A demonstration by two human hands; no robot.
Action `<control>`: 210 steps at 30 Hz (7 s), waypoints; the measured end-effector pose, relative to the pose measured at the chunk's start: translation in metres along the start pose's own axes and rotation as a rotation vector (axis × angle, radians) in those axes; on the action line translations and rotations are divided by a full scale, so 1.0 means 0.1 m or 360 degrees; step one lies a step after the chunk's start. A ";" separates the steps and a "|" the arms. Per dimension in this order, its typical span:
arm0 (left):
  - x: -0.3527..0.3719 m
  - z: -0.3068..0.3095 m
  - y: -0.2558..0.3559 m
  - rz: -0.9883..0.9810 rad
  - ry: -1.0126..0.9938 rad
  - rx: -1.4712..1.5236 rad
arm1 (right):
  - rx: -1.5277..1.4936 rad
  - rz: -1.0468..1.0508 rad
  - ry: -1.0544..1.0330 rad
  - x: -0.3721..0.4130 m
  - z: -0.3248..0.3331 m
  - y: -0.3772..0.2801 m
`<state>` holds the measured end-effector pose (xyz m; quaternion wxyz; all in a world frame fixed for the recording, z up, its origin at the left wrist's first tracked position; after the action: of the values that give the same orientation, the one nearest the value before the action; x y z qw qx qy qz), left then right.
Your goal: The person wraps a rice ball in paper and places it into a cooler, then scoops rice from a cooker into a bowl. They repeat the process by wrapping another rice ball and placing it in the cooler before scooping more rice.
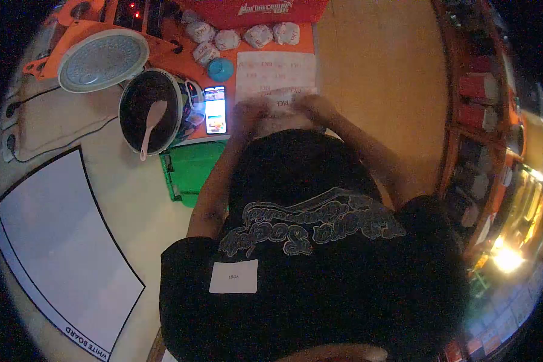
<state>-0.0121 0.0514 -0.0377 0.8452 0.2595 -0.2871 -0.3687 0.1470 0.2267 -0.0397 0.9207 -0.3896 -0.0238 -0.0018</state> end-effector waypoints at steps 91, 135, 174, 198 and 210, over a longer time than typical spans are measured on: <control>-0.04 1.32 0.80 0.0649 -0.0125 0.0812 | -0.2386 -0.0290 0.0201 -1.06 0.88 -1.28; -0.40 1.72 0.82 0.0638 -0.0291 0.1103 | -0.0536 -0.0373 -0.0566 -3.20 2.25 0.90; 0.41 3.77 -0.58 0.0381 0.0410 -0.1259 | -0.0260 0.0496 0.0295 -2.66 0.43 -1.34; 0.19 3.33 -0.81 0.0048 0.0346 -0.0976 | -0.2306 -0.0142 -0.0170 -2.13 -0.03 -1.80; 0.26 3.11 -0.99 0.0350 0.0384 -0.0569 | -0.2196 -0.0273 -0.0159 -2.19 0.04 -1.83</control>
<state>-0.2550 -0.0978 0.1230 0.9409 0.1150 -0.1408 -0.2859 -0.0756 0.0989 0.0842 0.4572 -0.8819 -0.0902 -0.0712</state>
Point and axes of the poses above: each hand's wrist, its own x-axis away from the middle knuckle, its own z-axis out of the back of the hand, y = z × x, the point moved 5 cm from there along -x, towards the middle knuckle, and after that the axes turned 9 degrees about z, right-handed, at the moved point
